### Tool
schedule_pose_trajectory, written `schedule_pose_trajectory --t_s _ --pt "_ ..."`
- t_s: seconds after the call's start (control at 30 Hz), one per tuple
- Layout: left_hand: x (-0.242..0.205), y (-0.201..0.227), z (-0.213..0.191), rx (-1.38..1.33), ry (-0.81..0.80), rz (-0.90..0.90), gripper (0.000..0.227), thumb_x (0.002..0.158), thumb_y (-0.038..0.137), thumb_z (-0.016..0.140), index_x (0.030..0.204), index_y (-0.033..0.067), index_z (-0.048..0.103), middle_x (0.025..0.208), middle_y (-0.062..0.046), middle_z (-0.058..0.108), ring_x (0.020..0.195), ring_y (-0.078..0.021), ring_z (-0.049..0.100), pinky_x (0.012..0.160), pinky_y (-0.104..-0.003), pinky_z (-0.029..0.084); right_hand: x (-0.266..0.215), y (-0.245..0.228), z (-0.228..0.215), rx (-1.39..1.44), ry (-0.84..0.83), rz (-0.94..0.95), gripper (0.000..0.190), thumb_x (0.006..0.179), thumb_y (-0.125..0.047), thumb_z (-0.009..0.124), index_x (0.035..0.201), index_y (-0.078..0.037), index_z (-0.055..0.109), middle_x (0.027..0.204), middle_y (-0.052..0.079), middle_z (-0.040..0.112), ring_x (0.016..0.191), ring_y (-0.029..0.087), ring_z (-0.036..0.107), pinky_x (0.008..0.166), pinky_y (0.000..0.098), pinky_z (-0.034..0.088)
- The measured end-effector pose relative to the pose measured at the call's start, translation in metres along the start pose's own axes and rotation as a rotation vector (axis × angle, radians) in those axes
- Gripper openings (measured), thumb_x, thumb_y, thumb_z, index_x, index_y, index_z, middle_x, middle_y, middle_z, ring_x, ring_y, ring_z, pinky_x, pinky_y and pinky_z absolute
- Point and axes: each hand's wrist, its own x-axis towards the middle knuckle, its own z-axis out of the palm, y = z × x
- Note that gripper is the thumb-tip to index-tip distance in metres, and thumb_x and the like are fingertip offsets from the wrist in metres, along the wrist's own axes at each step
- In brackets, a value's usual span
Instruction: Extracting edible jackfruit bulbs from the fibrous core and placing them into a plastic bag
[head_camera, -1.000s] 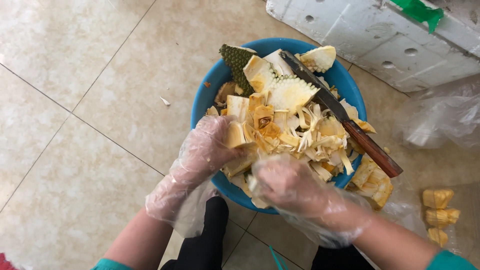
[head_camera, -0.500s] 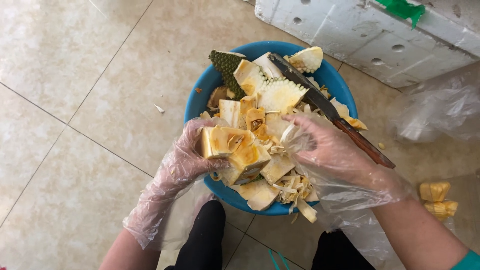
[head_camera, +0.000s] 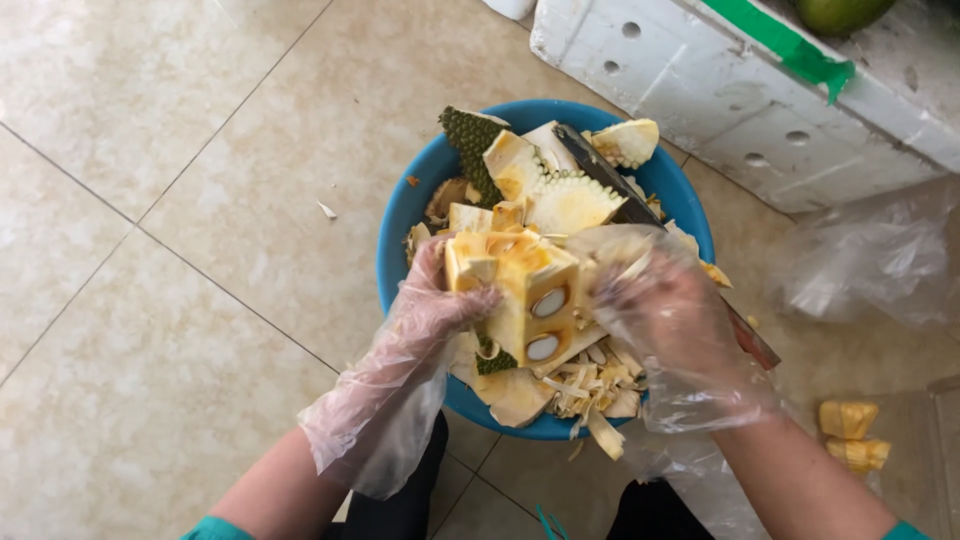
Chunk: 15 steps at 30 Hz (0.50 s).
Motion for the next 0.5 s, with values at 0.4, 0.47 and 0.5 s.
schedule_pose_trajectory --t_s 0.4,0.47,0.5 --pt "-0.005 0.015 0.045 -0.148 0.307 -0.098 0.089 0.053 0.02 0.086 0.134 0.0063 0.052 0.122 -0.018 0.071 0.099 -0.0315 0.073 0.083 -0.043 0.064 0.009 -0.013 -0.001 -0.113 -0.412 0.208 0.14 0.057 -0.024 0.084 0.168 -0.036 -0.001 0.167 0.013 0.041 0.138 0.033 0.059 0.105 0.0501 0.054" --pt "-0.006 0.012 0.046 -0.096 0.266 -0.089 0.097 0.05 0.026 0.087 0.136 0.0064 0.046 0.125 -0.02 0.069 0.105 -0.034 0.072 0.089 -0.045 0.064 0.022 0.001 0.0 -0.41 -0.374 0.052 0.139 0.062 -0.022 0.087 0.166 -0.036 -0.003 0.173 0.008 0.019 0.149 0.031 0.038 0.112 0.0475 0.044" --pt "-0.006 0.009 0.047 -0.043 0.226 -0.081 0.105 0.048 0.032 0.088 0.137 0.0065 0.04 0.128 -0.023 0.067 0.11 -0.0365 0.071 0.095 -0.047 0.064 0.027 0.009 0.0 -0.704 -0.328 -0.106 0.138 0.066 -0.02 0.09 0.165 -0.035 -0.005 0.18 0.004 -0.002 0.161 0.031 0.016 0.12 0.0452 0.033"
